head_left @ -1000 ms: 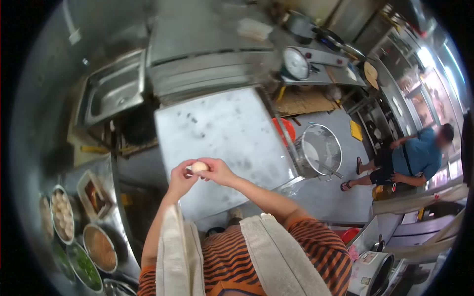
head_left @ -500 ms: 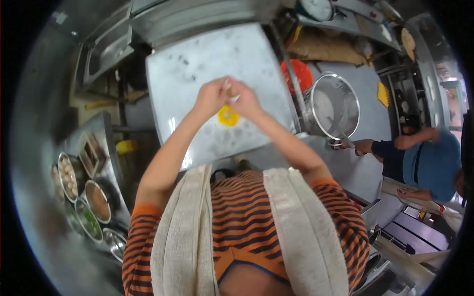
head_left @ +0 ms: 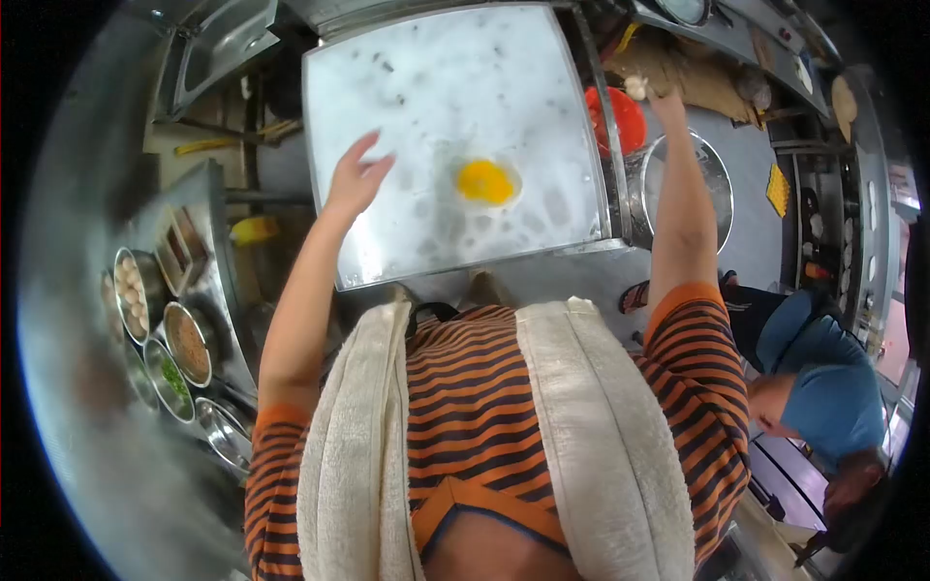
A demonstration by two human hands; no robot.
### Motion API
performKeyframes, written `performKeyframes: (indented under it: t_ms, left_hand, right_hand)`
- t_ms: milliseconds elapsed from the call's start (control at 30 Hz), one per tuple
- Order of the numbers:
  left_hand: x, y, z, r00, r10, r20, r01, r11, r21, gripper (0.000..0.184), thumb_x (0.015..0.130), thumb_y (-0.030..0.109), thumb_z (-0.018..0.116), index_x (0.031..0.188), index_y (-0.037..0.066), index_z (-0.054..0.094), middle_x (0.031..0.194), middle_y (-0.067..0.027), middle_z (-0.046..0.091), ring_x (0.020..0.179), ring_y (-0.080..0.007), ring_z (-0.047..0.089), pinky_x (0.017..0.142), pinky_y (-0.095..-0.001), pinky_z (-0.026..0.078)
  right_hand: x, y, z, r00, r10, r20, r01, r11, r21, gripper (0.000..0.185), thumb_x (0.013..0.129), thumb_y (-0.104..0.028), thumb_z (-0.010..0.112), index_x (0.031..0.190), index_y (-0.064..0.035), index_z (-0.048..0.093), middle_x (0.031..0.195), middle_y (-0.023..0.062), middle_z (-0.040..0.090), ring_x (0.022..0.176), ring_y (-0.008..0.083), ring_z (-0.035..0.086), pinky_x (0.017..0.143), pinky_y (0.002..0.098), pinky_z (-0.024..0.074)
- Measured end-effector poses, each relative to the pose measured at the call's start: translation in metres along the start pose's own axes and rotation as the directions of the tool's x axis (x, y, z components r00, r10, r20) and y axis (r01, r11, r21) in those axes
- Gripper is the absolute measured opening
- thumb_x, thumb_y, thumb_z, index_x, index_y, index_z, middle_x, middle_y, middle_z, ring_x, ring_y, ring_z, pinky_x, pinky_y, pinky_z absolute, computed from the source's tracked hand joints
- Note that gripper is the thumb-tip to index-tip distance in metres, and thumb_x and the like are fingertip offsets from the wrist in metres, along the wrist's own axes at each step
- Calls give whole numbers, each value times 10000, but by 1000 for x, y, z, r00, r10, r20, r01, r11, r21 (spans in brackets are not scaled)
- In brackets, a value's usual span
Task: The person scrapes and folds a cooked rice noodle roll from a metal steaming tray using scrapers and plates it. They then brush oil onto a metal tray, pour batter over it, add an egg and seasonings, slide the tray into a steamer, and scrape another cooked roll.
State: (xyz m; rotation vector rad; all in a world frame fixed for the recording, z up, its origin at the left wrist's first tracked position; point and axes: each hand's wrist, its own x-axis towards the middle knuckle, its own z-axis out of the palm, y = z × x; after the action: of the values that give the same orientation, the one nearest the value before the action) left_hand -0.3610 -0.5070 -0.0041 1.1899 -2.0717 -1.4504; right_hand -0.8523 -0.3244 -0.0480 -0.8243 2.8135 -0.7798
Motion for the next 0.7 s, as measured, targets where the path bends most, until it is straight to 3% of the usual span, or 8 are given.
performKeyframes:
  t_ms: [67, 100, 233, 300, 500, 567, 633, 700]
  left_hand:
    - [-43, -21, -32, 967, -230, -105, 234, 972, 30, 418, 770, 189, 592, 1126, -4, 485, 1049, -123, 552, 821, -149, 557, 687, -255, 443]
    - [-59, -44, -44, 957, -252, -147, 257, 966, 21, 418, 770, 189, 592, 1126, -4, 485, 1049, -123, 552, 821, -149, 557, 687, -255, 443]
    - [-156, -117, -93, 822, -402, -403, 381, 915, -134, 283, 755, 229, 610, 910, -8, 613, 770, -81, 631, 696, -110, 566, 635, -242, 445]
    - [-198, -125, -108, 750, -438, -496, 392, 898, -200, 279, 747, 229, 615, 891, -9, 616, 755, -74, 633, 691, -104, 568, 629, -239, 443]
    - [-299, -157, -158, 461, -332, -823, 439, 891, -114, 201, 720, 184, 608, 778, -8, 621, 748, -119, 622, 688, -198, 593, 645, -274, 452]
    - [-323, -160, -178, 438, -19, -899, 424, 886, 188, 178, 699, 165, 600, 728, -11, 604, 771, -130, 610, 711, -251, 579, 663, -304, 453]
    - [-347, -164, -197, 455, -127, -881, 497, 858, 132, 190, 689, 171, 605, 753, -7, 598, 921, -152, 580, 848, -290, 537, 747, -346, 426]
    - [-367, -196, -209, 355, 40, -934, 688, 666, 290, 220, 697, 214, 607, 845, 51, 613, 1098, -177, 501, 1016, -357, 444, 857, -415, 363]
  right_hand:
    - [15, 7, 18, 961, -47, -273, -8, 980, -198, 458, 740, -361, 571, 1027, -4, 552, 923, 203, 591, 902, 314, 561, 792, 338, 427]
    - [16, -5, 24, 964, -96, -248, 80, 994, -75, 472, 735, -373, 577, 1018, 4, 555, 922, 200, 593, 896, 308, 566, 788, 333, 428]
    - [-18, -129, 82, 982, -164, 91, 85, 822, 563, 320, 791, -231, 566, 1000, 11, 563, 850, 92, 619, 710, 134, 604, 615, 242, 459]
    - [-83, -234, 92, 917, -312, 249, 136, 830, 541, 319, 814, -236, 545, 1039, -11, 547, 890, 44, 610, 759, 109, 583, 599, 210, 440]
    - [-352, -461, 150, 170, -929, 329, 318, 368, 874, 242, 781, -246, 570, 924, -55, 611, 838, 72, 626, 741, 144, 594, 642, 264, 457]
    - [-444, -515, 134, -17, -941, 337, 442, 295, 847, 270, 751, -310, 571, 901, -91, 619, 830, 104, 616, 749, 241, 590, 649, 322, 460]
    - [-515, -554, 163, -136, -961, 239, 633, 102, 768, 269, 750, -296, 557, 883, -71, 621, 814, 110, 619, 767, 247, 581, 670, 356, 458]
    - [-574, -593, 193, -267, -911, 313, 827, -50, 561, 253, 749, -275, 539, 847, -58, 628, 823, 122, 620, 806, 247, 576, 690, 373, 456]
